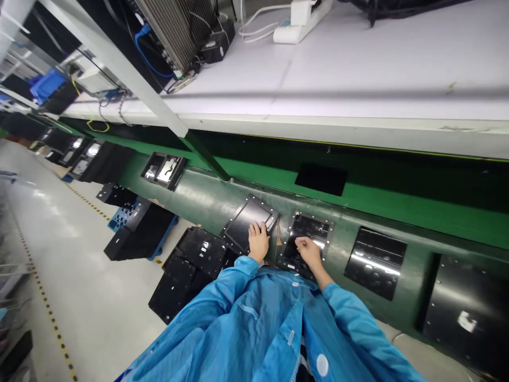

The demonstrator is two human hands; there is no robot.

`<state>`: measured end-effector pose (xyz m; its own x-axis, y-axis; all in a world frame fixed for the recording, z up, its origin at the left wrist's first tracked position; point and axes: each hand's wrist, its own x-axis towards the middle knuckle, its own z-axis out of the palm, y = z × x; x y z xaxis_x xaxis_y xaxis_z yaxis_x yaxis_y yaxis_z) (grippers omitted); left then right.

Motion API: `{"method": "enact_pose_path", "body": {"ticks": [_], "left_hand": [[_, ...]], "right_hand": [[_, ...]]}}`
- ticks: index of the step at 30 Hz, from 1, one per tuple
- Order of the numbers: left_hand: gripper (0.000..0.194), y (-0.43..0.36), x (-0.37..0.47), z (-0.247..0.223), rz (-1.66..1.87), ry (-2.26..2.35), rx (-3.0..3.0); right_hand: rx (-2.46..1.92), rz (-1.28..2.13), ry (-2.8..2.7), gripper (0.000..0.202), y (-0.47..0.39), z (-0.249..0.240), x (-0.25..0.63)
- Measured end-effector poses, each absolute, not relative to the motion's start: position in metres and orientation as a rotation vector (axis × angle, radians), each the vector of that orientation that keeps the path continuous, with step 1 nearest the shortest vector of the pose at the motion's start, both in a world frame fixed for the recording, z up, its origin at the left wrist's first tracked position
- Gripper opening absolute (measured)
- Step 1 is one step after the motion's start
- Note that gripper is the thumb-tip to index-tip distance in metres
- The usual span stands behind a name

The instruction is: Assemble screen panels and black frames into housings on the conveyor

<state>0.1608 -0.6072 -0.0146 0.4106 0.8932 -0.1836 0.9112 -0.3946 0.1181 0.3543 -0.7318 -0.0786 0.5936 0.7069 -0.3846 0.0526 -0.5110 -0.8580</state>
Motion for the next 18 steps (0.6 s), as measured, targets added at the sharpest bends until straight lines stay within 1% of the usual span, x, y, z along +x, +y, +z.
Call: {"method": "enact_pose_path", "body": {"ticks": [4,7,9,12,14,16,18], "left_hand": [[0.059,-0.621,0.154,-0.012,-0.179,1.449,2.546],[0.054,-0.624,0.142,0.003,-0.181,1.342,2.543],[0.051,-0.621,0.131,0.024,-0.135,1.288,2.506],[0.045,-0.605,0.111,0.064,0.045,1.357,2.387],[0.041,-0.588,0.101,0.086,0.246,1.469,2.243],[0.038,-0.573,0.104,0.096,0.496,1.482,2.031],[0.035,-0.566,0.123,0.088,0.674,1.381,1.762]], "right_hand": [[-1.779,1.305,-0.47,0.019,-0.705,-0.069,0.322],[-1.697,1.409,-0.41,0.019,-0.698,-0.061,0.31],[-1.664,1.437,-0.394,0.021,-0.698,-0.056,0.305],[-1.602,1.426,-0.394,0.025,-0.7,-0.05,0.301],[-1.524,1.372,-0.418,0.03,-0.702,-0.047,0.298],[-1.463,1.263,-0.407,0.037,-0.706,-0.045,0.298],[-1.482,1.092,-0.315,0.044,-0.717,-0.048,0.306]]}}
